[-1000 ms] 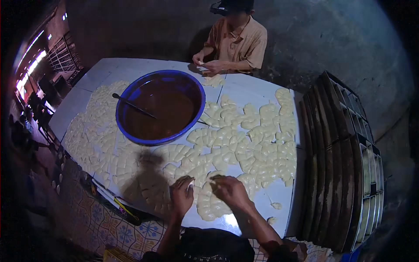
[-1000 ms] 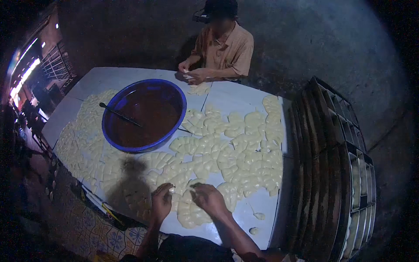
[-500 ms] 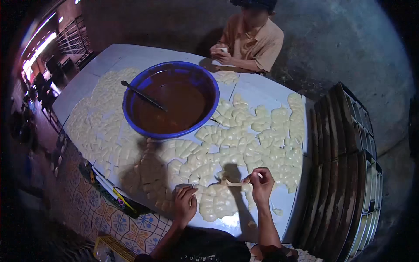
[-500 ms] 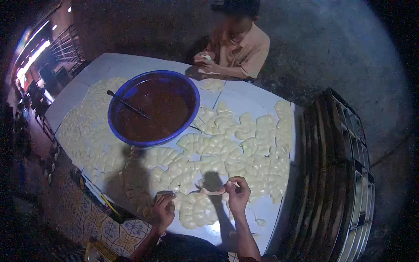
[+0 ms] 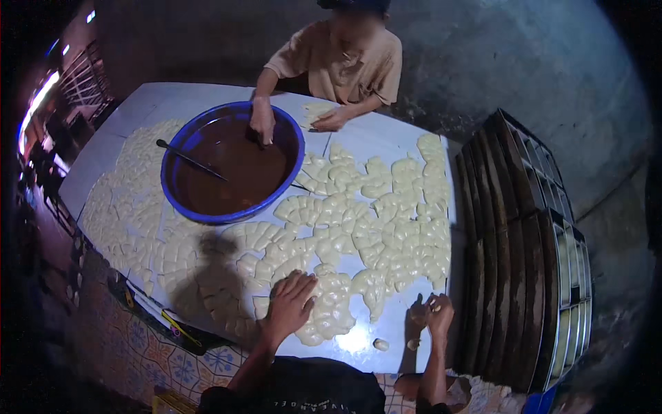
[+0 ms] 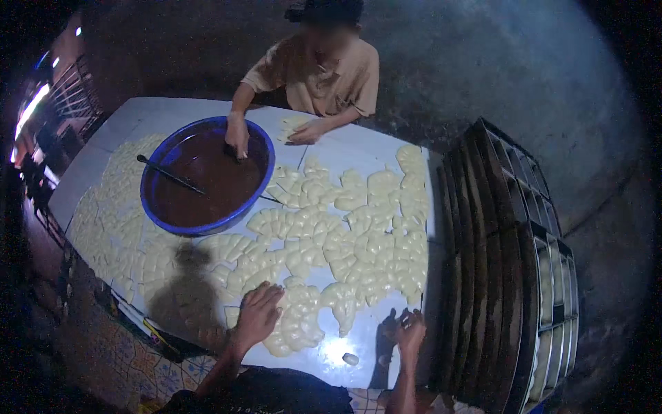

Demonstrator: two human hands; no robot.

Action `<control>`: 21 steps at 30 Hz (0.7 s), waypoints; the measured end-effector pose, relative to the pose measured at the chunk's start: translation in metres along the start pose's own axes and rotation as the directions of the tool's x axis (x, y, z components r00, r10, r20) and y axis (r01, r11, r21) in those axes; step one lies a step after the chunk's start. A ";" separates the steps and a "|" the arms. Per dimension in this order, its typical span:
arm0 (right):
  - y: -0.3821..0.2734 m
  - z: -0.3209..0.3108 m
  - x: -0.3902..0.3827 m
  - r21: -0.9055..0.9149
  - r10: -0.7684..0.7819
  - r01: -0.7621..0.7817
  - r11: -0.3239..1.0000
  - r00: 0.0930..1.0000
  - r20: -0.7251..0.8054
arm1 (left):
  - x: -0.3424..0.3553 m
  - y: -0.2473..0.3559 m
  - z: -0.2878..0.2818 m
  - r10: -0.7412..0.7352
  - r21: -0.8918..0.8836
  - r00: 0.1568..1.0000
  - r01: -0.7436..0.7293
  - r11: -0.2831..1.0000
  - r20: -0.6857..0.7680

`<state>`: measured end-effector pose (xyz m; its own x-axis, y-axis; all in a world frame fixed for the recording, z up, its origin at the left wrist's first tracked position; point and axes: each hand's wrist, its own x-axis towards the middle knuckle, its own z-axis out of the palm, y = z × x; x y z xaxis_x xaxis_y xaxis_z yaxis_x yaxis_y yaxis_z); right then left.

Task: The person shapes dough pieces on the table by hand, adding chocolate paste from a bowl, and places the formed dough rolls into baking pans.

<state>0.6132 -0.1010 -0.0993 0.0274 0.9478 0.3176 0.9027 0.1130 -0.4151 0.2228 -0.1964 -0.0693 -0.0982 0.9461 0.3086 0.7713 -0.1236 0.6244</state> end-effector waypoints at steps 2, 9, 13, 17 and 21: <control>-0.032 0.006 -0.006 0.205 -0.116 0.180 0.962 0.949 -0.292 | -0.007 0.005 0.013 0.132 0.325 0.976 -0.182 0.928 0.171; -0.211 0.079 0.014 0.417 -0.318 0.172 0.893 0.895 0.312 | -0.029 0.013 0.048 -0.017 0.418 0.958 -0.109 0.902 0.286; -0.228 0.123 0.016 0.331 -0.354 0.235 0.914 0.860 0.367 | -0.026 0.016 0.057 0.033 0.376 0.962 -0.138 0.916 0.272; -0.267 0.055 0.020 0.696 -0.100 -0.318 0.643 0.867 0.489 | -0.037 0.001 0.051 -0.003 0.340 0.957 -0.099 0.935 0.290; -0.224 0.017 0.038 0.932 -0.171 -0.257 0.255 0.937 0.305 | -0.018 0.028 0.023 -0.015 -0.133 0.998 0.006 0.991 -0.065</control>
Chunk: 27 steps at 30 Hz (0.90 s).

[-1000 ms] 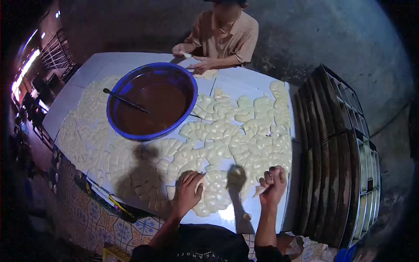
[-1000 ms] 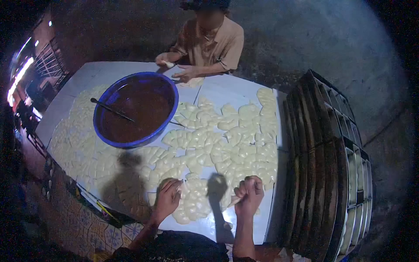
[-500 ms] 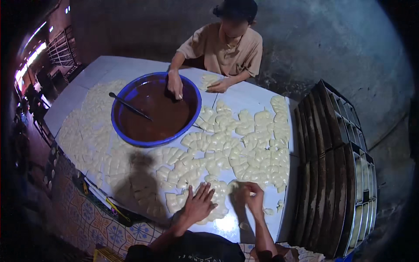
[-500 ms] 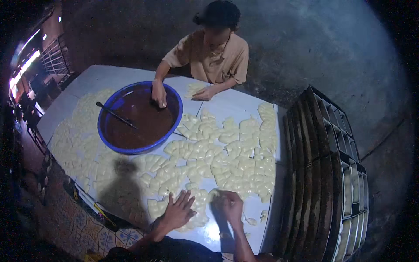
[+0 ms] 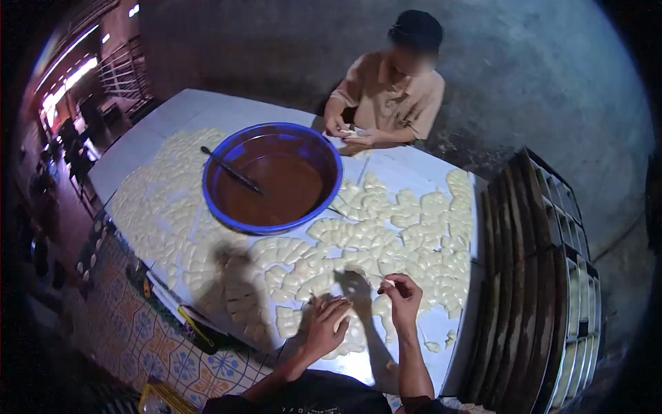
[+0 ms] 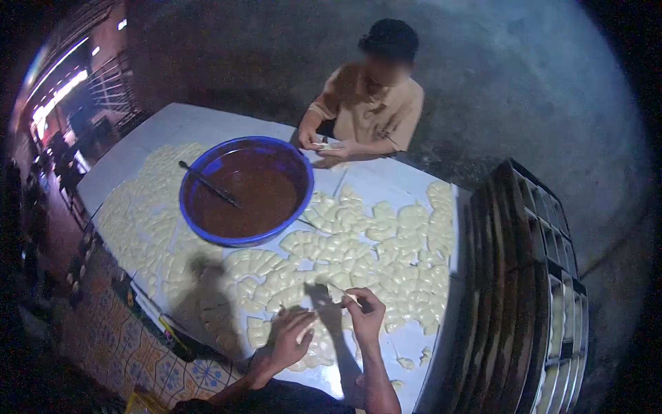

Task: The person shapes dough pieces on the table by hand, adding chocolate paste from a bowl, and places the formed dough rolls into baking pans.

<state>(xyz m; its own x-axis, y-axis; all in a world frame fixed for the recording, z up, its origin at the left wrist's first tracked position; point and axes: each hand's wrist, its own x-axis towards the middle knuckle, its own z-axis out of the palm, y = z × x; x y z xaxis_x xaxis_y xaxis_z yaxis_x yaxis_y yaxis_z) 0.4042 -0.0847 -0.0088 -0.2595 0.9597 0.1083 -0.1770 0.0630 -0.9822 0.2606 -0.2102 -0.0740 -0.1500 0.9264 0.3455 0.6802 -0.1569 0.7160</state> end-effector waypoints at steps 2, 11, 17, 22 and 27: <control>-0.008 -0.011 -0.008 0.336 0.038 -0.039 0.941 0.999 0.010 | 0.012 0.014 0.003 -0.136 -0.354 0.986 0.093 0.931 -0.097; 0.031 -0.015 -0.070 0.465 0.362 -0.320 0.826 0.932 -0.001 | 0.056 0.048 0.018 -0.517 -0.655 0.431 0.638 -0.405 0.740; 0.036 -0.010 -0.108 -0.582 0.073 -0.009 0.813 0.994 0.086 | -0.006 0.005 0.058 -0.578 -0.726 0.518 0.658 -0.203 0.631; 0.064 -0.028 -0.043 -0.639 -0.030 -0.018 0.769 0.998 -0.063 | -0.012 0.009 0.045 -0.655 -0.755 0.466 0.604 -0.255 0.595; 0.094 0.012 0.027 -0.832 0.021 0.147 0.535 0.982 0.187 | -0.014 -0.001 0.055 -0.503 -0.776 0.643 0.623 -0.094 0.578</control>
<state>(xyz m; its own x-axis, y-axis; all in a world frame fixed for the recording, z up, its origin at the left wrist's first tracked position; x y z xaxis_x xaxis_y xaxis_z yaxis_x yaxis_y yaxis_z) 0.3687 -0.0565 -0.0965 -0.4357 0.8927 0.1147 0.6568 0.4025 -0.6376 0.3014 -0.2039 -0.1125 -0.0239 0.8725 -0.4880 -0.7147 0.3264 0.6186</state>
